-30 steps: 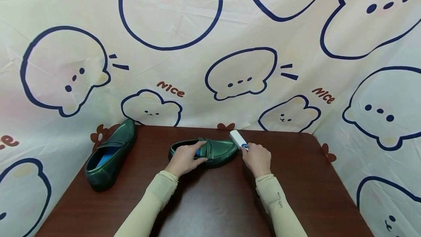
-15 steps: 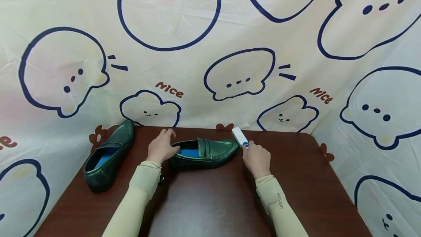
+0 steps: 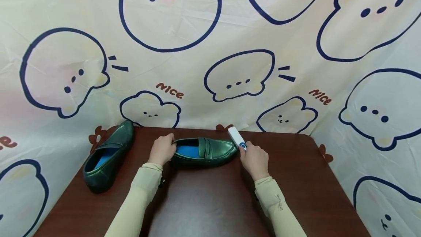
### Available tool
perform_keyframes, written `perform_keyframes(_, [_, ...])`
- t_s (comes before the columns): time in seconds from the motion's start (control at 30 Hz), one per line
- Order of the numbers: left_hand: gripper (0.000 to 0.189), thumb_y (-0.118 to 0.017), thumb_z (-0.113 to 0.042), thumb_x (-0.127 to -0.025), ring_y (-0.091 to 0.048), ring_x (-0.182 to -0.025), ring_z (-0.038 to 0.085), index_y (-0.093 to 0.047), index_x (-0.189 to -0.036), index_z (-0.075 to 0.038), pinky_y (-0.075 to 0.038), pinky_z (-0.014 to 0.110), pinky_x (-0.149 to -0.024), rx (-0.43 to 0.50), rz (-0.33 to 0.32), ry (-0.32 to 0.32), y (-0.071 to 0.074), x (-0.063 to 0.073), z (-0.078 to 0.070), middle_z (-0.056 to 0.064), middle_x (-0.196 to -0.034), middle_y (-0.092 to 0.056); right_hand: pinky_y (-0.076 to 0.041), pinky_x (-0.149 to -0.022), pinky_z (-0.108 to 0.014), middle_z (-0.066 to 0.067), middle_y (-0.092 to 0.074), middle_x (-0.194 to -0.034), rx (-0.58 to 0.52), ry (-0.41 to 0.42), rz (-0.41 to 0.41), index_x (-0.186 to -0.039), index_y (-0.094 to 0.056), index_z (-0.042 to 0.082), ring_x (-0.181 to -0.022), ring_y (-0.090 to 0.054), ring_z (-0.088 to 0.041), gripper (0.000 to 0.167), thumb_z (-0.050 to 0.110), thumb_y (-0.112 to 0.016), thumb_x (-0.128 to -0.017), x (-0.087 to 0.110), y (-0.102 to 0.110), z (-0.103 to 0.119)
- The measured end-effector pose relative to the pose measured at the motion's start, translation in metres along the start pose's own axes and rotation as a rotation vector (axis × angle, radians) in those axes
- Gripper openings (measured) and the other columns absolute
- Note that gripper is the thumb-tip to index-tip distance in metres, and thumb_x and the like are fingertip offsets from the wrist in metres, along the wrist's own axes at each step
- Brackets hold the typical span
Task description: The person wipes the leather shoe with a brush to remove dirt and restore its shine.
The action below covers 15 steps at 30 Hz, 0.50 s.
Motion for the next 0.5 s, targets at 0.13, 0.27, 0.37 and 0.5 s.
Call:
perform_keyframes(0.13, [0.022, -0.062, -0.004, -0.099, -0.066, -0.066, 0.035, -0.055, -0.118, 0.002, -0.055, 0.048, -0.063, 0.061, -0.202, -0.050, -0.005, 0.000, -0.005, 0.025, -0.092, -0.072, -0.040, -0.046, -0.036, -0.011, -0.065, -0.069, -0.058, 0.025, -0.065, -0.096, -0.068, 0.002, -0.050, -0.052, -0.022, 0.032, 0.033, -0.065, -0.101, 0.000, 0.006, 0.005])
perform_keyframes(0.27, [0.038, -0.059, -0.002, -0.099, -0.071, -0.083, 0.040, -0.041, -0.132, 0.000, -0.056, 0.052, -0.073, 0.208, -0.204, 0.030, -0.022, 0.000, 0.004, 0.031, -0.111, -0.070, -0.039, -0.047, -0.033, -0.009, -0.065, -0.070, -0.128, 0.046, -0.079, -0.100, -0.069, 0.004, -0.051, -0.051, -0.019, 0.031, 0.034, -0.064, -0.102, 0.002, 0.010, 0.016])
perform_keyframes(0.37, [0.045, -0.063, 0.000, -0.097, -0.068, -0.084, 0.036, -0.036, -0.134, -0.002, -0.054, 0.049, -0.073, 0.282, -0.163, 0.088, -0.029, 0.000, 0.017, 0.030, -0.109, -0.069, -0.040, -0.048, -0.031, -0.010, -0.069, -0.075, -0.160, 0.063, -0.061, -0.107, -0.070, 0.004, -0.052, -0.051, -0.018, 0.033, 0.036, -0.064, -0.102, 0.004, 0.011, 0.025])
perform_keyframes(0.5, [0.050, -0.064, 0.000, -0.096, -0.069, -0.077, 0.029, -0.033, -0.135, 0.003, -0.052, 0.044, -0.073, 0.376, -0.049, 0.114, -0.037, -0.001, 0.031, 0.025, -0.091, -0.064, -0.040, -0.048, -0.031, -0.009, -0.068, -0.074, -0.168, 0.083, -0.067, -0.108, -0.070, 0.004, -0.051, -0.050, -0.018, 0.032, 0.035, -0.066, -0.102, 0.005, 0.014, 0.036])
Point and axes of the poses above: each hand's wrist, its own x-axis away from the middle knuckle, its own y-axis out of the back of the hand, z = x × y, the point moved 6 cm from there along -x, towards the middle knuckle
